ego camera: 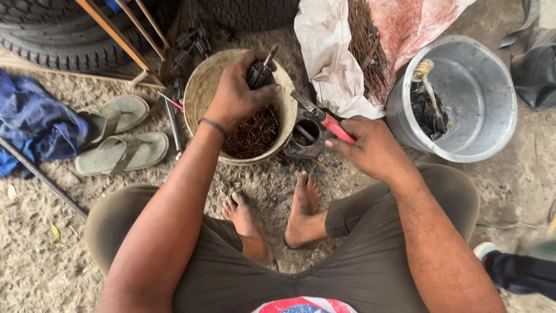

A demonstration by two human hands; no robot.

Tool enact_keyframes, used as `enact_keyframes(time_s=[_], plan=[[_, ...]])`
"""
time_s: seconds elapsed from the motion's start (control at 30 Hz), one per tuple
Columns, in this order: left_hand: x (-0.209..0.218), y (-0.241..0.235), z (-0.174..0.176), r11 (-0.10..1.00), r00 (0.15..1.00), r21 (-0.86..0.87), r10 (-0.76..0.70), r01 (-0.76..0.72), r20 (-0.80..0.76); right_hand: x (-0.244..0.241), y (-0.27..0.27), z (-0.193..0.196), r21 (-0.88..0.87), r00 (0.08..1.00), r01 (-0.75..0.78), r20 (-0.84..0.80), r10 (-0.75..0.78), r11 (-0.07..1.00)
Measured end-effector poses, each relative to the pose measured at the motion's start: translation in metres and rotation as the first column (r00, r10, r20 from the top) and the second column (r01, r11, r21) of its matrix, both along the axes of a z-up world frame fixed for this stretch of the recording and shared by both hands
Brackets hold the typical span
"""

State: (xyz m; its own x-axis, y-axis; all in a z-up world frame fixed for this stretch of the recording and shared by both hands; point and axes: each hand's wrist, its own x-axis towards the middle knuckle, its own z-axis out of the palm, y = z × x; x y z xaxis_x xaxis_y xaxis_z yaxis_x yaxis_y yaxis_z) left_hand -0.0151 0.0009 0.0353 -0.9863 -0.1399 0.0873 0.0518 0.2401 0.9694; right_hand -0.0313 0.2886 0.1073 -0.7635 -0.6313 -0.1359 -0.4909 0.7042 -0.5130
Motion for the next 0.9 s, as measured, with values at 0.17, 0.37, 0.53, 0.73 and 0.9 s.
enact_keyframes(time_s=[0.17,0.37,0.53,0.73,0.9], plan=[[0.024,0.001,0.028,0.974,0.988,0.178,-0.122,0.138,-0.095,0.010,0.000,0.017,-0.139,0.997,-0.007,-0.072,-0.003,0.990],[0.031,0.002,0.028,0.991,0.989,0.103,-0.076,0.089,-0.124,0.018,-0.007,0.023,-0.352,0.998,-0.024,-0.060,0.003,0.936],[0.029,0.010,0.026,0.997,0.967,0.010,-0.068,0.072,-0.247,0.018,-0.013,0.019,-0.316,0.984,-0.077,-0.179,0.020,0.946],[0.032,0.021,0.030,0.995,0.987,-0.096,-0.019,0.003,-0.162,0.022,-0.015,0.012,-0.252,0.985,-0.049,-0.171,0.005,0.967],[0.032,0.019,0.025,1.000,0.991,-0.010,-0.004,0.003,-0.133,0.023,-0.015,0.008,-0.177,0.977,-0.002,-0.212,-0.036,0.984]])
